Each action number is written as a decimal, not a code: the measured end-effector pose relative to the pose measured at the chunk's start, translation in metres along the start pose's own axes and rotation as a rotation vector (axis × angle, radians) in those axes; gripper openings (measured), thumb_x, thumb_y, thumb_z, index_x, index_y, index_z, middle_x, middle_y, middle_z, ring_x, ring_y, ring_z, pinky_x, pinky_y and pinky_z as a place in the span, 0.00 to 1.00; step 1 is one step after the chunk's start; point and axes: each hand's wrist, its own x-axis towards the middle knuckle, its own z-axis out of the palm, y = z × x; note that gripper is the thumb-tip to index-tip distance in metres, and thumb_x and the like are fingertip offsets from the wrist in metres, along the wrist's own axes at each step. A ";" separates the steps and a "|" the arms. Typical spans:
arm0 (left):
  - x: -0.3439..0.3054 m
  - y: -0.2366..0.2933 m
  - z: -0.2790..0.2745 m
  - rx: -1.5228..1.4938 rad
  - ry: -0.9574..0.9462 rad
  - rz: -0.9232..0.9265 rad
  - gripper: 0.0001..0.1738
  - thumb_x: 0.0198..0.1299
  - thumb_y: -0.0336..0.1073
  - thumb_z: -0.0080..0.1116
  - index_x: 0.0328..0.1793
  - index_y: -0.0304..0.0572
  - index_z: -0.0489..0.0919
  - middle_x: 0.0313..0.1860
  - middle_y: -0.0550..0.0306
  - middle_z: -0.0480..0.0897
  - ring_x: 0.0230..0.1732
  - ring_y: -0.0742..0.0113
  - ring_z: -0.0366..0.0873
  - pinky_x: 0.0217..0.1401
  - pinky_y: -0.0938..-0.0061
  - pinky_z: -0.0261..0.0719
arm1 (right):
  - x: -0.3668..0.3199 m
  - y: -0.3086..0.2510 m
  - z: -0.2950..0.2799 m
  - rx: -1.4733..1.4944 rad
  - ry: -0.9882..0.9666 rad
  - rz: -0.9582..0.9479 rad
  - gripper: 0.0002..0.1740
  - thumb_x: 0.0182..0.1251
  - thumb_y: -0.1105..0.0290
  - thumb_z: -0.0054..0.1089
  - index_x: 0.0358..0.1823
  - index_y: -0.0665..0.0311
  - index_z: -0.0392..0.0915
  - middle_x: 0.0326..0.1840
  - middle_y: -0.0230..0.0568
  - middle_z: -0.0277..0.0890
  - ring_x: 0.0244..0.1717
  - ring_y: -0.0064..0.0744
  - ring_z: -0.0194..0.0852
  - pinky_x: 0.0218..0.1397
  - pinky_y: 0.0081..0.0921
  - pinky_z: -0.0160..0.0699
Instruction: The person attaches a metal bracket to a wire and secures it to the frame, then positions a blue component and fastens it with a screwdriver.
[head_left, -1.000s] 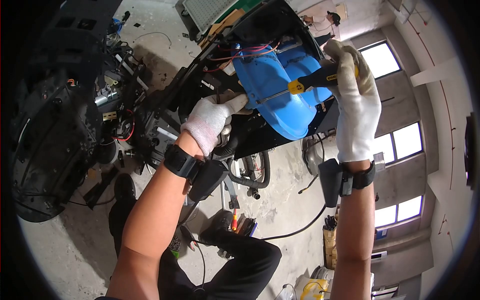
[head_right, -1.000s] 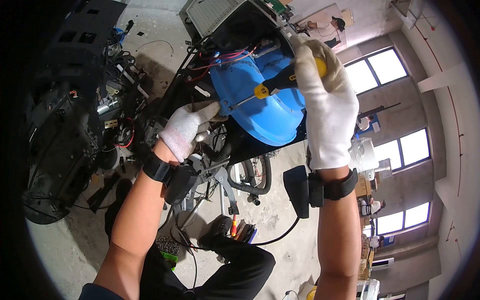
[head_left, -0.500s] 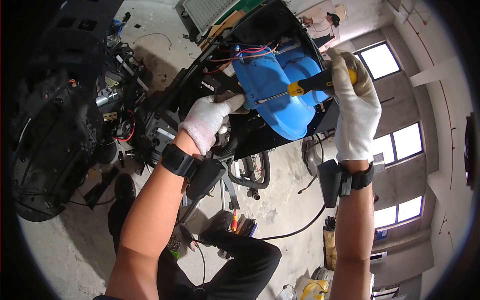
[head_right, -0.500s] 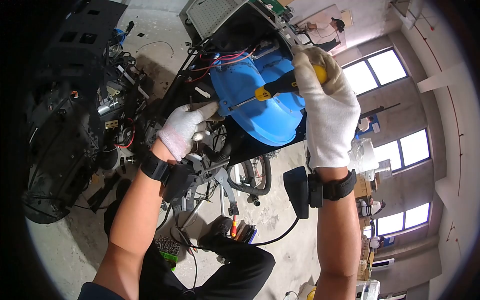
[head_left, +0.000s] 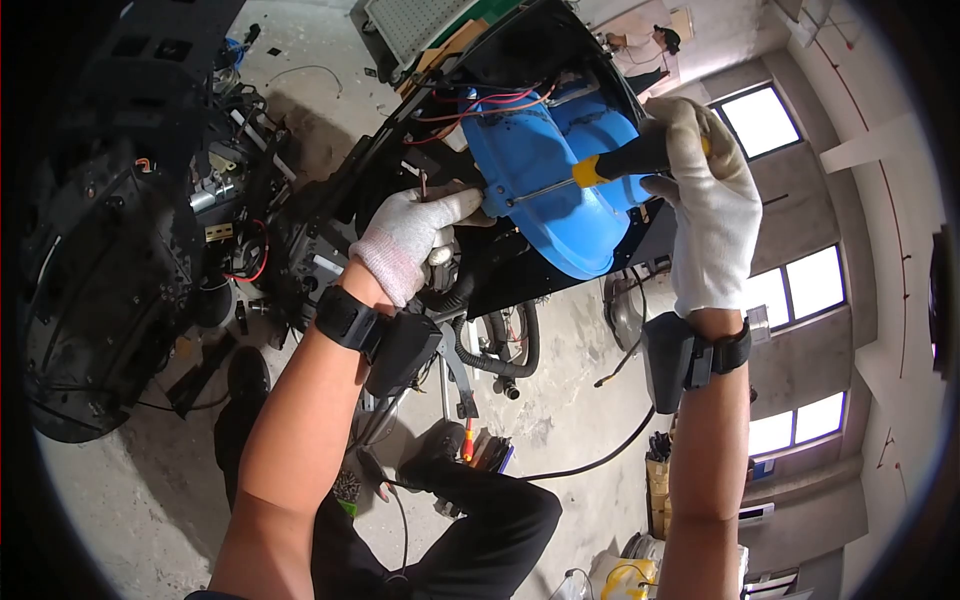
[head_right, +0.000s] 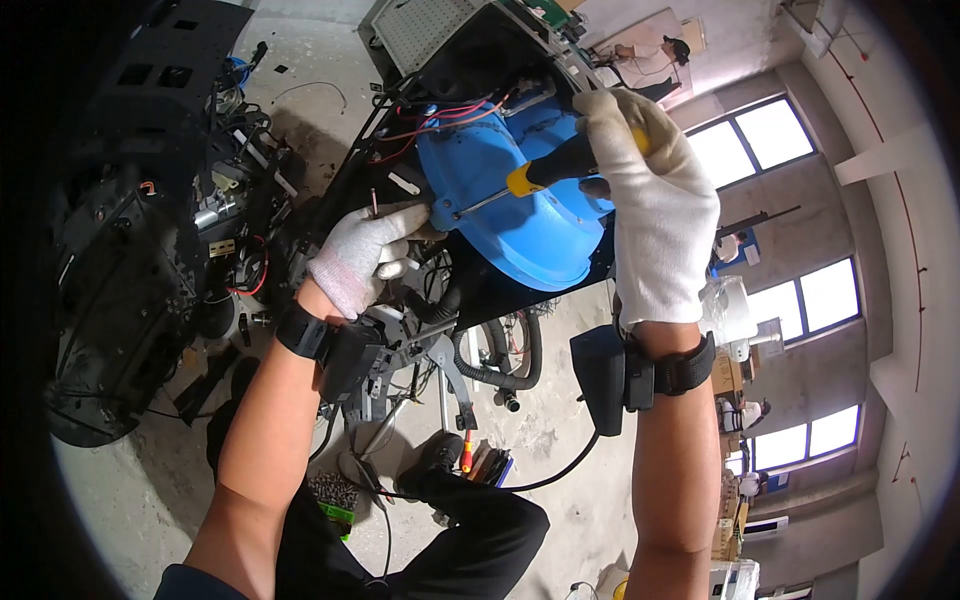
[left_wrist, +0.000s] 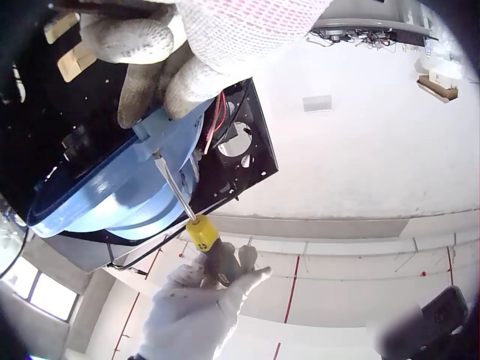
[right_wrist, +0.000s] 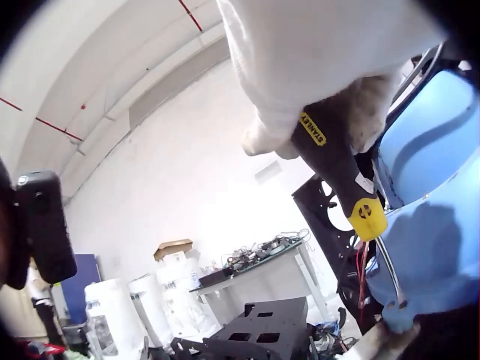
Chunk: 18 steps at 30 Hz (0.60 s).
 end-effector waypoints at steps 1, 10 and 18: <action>0.001 -0.001 -0.001 0.012 0.012 0.007 0.07 0.61 0.35 0.59 0.42 0.41 0.80 0.36 0.56 0.84 0.16 0.87 0.61 0.14 0.89 0.57 | 0.002 0.003 0.000 0.001 0.000 0.000 0.21 0.71 0.58 0.52 0.57 0.64 0.73 0.50 0.38 0.78 0.47 0.23 0.77 0.49 0.24 0.78; -0.002 0.001 0.003 0.001 0.018 -0.001 0.08 0.61 0.34 0.59 0.44 0.40 0.80 0.36 0.56 0.84 0.15 0.88 0.60 0.15 0.90 0.57 | -0.001 0.007 -0.002 0.142 0.045 -0.070 0.22 0.71 0.56 0.51 0.58 0.63 0.74 0.46 0.39 0.80 0.46 0.24 0.78 0.47 0.20 0.78; -0.004 0.001 0.006 -0.026 0.043 0.014 0.09 0.60 0.33 0.59 0.45 0.38 0.79 0.38 0.56 0.84 0.16 0.88 0.60 0.15 0.89 0.56 | 0.006 0.015 -0.005 0.256 -0.026 -0.136 0.20 0.69 0.60 0.55 0.55 0.66 0.76 0.41 0.36 0.81 0.42 0.21 0.77 0.46 0.18 0.76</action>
